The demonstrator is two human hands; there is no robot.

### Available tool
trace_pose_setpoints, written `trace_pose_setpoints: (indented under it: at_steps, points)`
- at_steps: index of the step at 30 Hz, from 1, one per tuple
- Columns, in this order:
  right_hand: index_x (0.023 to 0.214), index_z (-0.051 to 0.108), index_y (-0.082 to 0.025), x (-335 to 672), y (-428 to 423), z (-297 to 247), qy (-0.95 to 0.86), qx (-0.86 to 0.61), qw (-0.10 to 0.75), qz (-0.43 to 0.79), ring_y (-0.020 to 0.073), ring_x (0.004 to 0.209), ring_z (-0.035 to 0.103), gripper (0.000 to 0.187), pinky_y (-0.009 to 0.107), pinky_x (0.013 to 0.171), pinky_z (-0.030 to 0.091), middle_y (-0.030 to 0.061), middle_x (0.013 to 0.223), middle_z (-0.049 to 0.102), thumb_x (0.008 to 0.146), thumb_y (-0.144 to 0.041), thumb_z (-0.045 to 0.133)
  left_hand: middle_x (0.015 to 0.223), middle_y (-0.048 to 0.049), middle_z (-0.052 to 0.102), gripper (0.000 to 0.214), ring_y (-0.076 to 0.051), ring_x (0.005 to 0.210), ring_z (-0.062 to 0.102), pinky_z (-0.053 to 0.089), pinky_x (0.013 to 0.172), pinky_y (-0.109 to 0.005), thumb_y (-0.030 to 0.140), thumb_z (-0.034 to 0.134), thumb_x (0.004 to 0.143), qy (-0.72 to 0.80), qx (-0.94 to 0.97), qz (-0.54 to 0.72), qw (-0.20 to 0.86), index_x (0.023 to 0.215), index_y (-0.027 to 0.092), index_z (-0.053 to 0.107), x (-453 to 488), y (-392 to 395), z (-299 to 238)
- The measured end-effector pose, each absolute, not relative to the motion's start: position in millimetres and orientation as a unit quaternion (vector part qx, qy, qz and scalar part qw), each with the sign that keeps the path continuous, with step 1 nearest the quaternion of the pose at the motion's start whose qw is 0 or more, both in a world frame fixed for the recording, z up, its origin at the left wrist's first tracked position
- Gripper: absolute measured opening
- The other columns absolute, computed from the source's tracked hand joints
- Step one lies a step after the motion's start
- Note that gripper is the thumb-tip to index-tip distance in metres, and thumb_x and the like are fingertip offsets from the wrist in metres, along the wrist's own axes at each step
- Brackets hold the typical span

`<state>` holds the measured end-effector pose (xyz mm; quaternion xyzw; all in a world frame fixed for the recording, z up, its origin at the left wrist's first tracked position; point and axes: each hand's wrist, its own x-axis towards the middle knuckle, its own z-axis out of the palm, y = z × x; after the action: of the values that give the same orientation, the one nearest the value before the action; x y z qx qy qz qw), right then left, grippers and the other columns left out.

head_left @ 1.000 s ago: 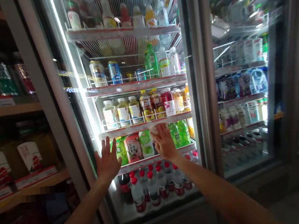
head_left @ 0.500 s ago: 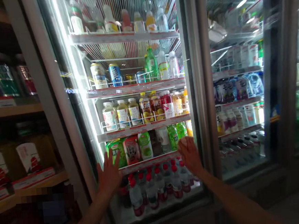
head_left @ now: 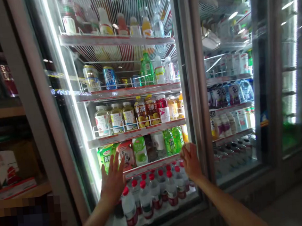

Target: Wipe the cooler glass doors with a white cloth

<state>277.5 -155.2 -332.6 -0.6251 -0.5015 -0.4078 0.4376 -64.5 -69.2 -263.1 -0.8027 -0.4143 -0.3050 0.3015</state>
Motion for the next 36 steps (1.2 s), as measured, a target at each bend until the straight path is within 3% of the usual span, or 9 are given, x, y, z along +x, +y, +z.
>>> trace_pose_setpoints:
  at_steps: [3,10,17,21,24,31,36]
  points:
    - [0.143,0.026,-0.026,271,-156,-354,-0.508,-0.624,0.428,-0.411,0.0353,0.137,0.019,0.060,0.059,0.102,0.036,0.0122,0.153,0.010,0.086,-0.021,0.045,0.149,-0.0123,0.023,0.061,-0.030,0.140,0.014,0.015,0.110,-0.056,0.019,0.047,0.077,-0.412,-0.804,-0.308,0.297,0.136,0.017,0.039,-67,-68,-266]
    - [0.136,0.041,-0.017,262,-129,-217,-0.507,-0.575,0.471,-0.436,0.0308,0.138,0.018,0.049,0.054,0.107,0.030,0.0141,0.150,0.018,0.087,-0.021,0.040,0.147,-0.0129,0.028,0.064,-0.032,0.138,0.022,0.019,0.107,-0.058,0.022,0.052,0.072,-0.396,-0.805,-0.323,0.301,0.134,0.018,0.043,-68,-64,-266]
    - [0.130,0.049,-0.022,209,-135,-282,-0.708,-0.489,0.271,-0.432,0.0258,0.140,0.014,0.050,0.050,0.110,0.024,0.0080,0.146,0.033,0.081,-0.016,0.045,0.146,-0.0118,0.033,0.058,-0.030,0.135,0.028,0.019,0.109,-0.055,0.021,0.052,0.072,-0.382,-0.804,-0.324,0.319,0.130,0.019,0.048,-83,-63,-266]
    - [0.133,0.046,-0.022,192,-119,-223,-0.628,-0.548,0.353,-0.425,0.0273,0.140,0.012,0.049,0.052,0.111,0.018,0.0092,0.150,0.026,0.084,-0.020,0.043,0.148,-0.0165,0.025,0.058,-0.031,0.137,0.024,0.023,0.106,-0.057,0.020,0.043,0.079,-0.440,-0.763,-0.342,0.329,0.136,0.010,0.039,-105,-57,-254]
    - [0.137,0.041,-0.021,173,-106,-193,-0.601,-0.566,0.384,-0.414,0.0283,0.141,0.007,0.051,0.053,0.111,0.017,0.0101,0.152,0.021,0.086,-0.022,0.042,0.149,-0.0151,0.022,0.058,-0.031,0.138,0.022,0.023,0.106,-0.059,0.018,0.040,0.080,-0.452,-0.764,-0.321,0.330,0.137,0.010,0.036,-116,-56,-251]
    - [0.139,0.036,-0.025,143,-115,-283,-0.802,-0.431,0.195,-0.364,0.0228,0.141,0.012,0.058,0.050,0.113,0.014,0.0037,0.149,0.031,0.082,-0.020,0.047,0.147,-0.0133,0.030,0.058,-0.028,0.135,0.029,0.022,0.108,-0.057,0.014,0.042,0.077,-0.442,-0.792,-0.281,0.314,0.135,0.013,0.040,-134,-61,-268]
    - [0.139,0.037,-0.024,122,-95,-214,-0.710,-0.497,0.318,-0.385,0.0253,0.141,0.009,0.057,0.052,0.112,0.010,0.0079,0.151,0.025,0.083,-0.020,0.047,0.147,-0.0188,0.028,0.057,-0.030,0.135,0.028,0.023,0.107,-0.056,0.015,0.039,0.079,-0.486,-0.749,-0.312,0.323,0.136,0.006,0.036,-155,-49,-272]
